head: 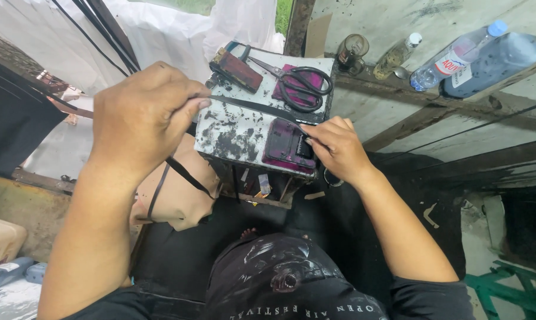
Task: Applying edge paint to long leather strips using an applicator and hanging them on a line with clothespins to dry.
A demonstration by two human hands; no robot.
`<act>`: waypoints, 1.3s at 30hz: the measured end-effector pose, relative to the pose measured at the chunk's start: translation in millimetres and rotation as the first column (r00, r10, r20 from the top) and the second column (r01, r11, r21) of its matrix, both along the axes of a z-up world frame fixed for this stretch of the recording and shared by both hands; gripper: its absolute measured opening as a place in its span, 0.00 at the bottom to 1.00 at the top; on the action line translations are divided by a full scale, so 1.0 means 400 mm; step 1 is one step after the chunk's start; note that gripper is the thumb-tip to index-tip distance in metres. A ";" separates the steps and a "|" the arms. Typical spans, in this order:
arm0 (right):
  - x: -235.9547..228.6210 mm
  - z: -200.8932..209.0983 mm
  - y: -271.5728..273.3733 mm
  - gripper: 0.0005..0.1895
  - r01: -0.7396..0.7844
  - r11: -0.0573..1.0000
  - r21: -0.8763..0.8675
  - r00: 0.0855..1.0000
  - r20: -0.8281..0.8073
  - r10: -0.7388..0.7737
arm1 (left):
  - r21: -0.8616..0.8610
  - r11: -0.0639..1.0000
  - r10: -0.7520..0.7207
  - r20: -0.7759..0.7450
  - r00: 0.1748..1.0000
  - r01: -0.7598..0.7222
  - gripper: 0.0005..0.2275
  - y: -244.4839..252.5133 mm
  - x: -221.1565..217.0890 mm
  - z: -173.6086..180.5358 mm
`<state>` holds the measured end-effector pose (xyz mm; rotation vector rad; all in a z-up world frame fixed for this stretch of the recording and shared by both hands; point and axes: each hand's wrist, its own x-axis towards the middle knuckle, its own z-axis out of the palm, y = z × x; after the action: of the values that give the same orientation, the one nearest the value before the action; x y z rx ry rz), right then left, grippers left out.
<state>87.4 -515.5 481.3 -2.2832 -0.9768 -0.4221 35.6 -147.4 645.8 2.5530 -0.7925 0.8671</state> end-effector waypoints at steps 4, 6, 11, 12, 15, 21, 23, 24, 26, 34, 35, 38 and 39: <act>0.008 0.003 0.010 0.17 -0.019 0.999 -0.046 1.000 -0.015 0.019 | 0.160 0.981 0.113 0.014 0.993 -0.114 0.03 0.073 0.017 -0.040; 0.008 0.011 0.020 0.16 -0.010 0.998 -0.062 1.000 -0.011 0.010 | 0.184 0.976 0.117 0.008 0.993 -0.117 0.04 0.106 0.031 -0.070; -0.001 0.039 0.041 0.10 -0.062 0.997 -0.054 0.992 0.109 0.067 | 0.237 0.965 0.125 -0.024 0.992 -0.116 0.05 0.175 0.070 -0.176; -0.001 0.037 0.039 0.10 -0.062 0.997 -0.054 0.992 0.108 0.067 | 0.237 0.965 0.125 -0.026 0.992 -0.115 0.05 0.178 0.074 -0.198; 0.001 0.026 0.032 0.13 -0.080 0.993 -0.086 0.988 0.123 0.091 | 0.260 0.959 0.135 -0.083 0.987 -0.109 0.06 0.174 0.087 -0.248; -0.012 0.021 0.008 0.05 0.003 1.000 -0.029 0.966 0.259 0.005 | 0.285 0.944 0.204 -0.116 0.972 -0.165 0.02 0.137 0.112 -0.329; -0.021 0.023 -0.006 0.06 0.039 0.998 -0.054 0.971 0.238 -0.025 | 0.268 0.952 0.184 -0.124 0.975 -0.146 0.02 0.126 0.124 -0.354; -0.025 0.018 -0.016 0.06 0.044 0.998 -0.054 0.971 0.238 -0.030 | 0.268 0.953 0.179 -0.125 0.976 -0.141 0.02 0.114 0.125 -0.351; -0.030 0.010 -0.034 0.06 0.073 0.996 -0.048 0.972 0.225 -0.061 | 0.257 0.961 0.147 -0.151 0.978 -0.105 0.01 0.091 0.130 -0.342; -0.061 0.036 -0.098 0.06 0.154 0.983 -0.103 0.974 0.186 -0.133 | 0.257 0.965 0.103 -0.198 0.975 -0.050 0.01 0.024 0.158 -0.361; -0.063 0.037 -0.106 0.06 0.174 0.976 -0.128 0.968 0.206 -0.145 | 0.255 0.966 0.105 -0.216 0.971 -0.047 0.02 0.011 0.157 -0.352; -0.071 0.036 -0.128 0.06 0.202 0.972 -0.122 0.961 0.218 -0.172 | 0.239 0.971 0.061 -0.190 0.980 -0.014 0.03 -0.011 0.160 -0.352; -0.075 0.038 -0.134 0.06 0.204 0.971 -0.121 0.960 0.218 -0.175 | 0.240 0.971 0.059 -0.189 0.980 -0.012 0.03 -0.014 0.163 -0.359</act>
<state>57.5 -569.2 496.6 -2.5123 -0.9144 -0.7035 100.9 -152.9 502.3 2.8145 -0.8353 0.5472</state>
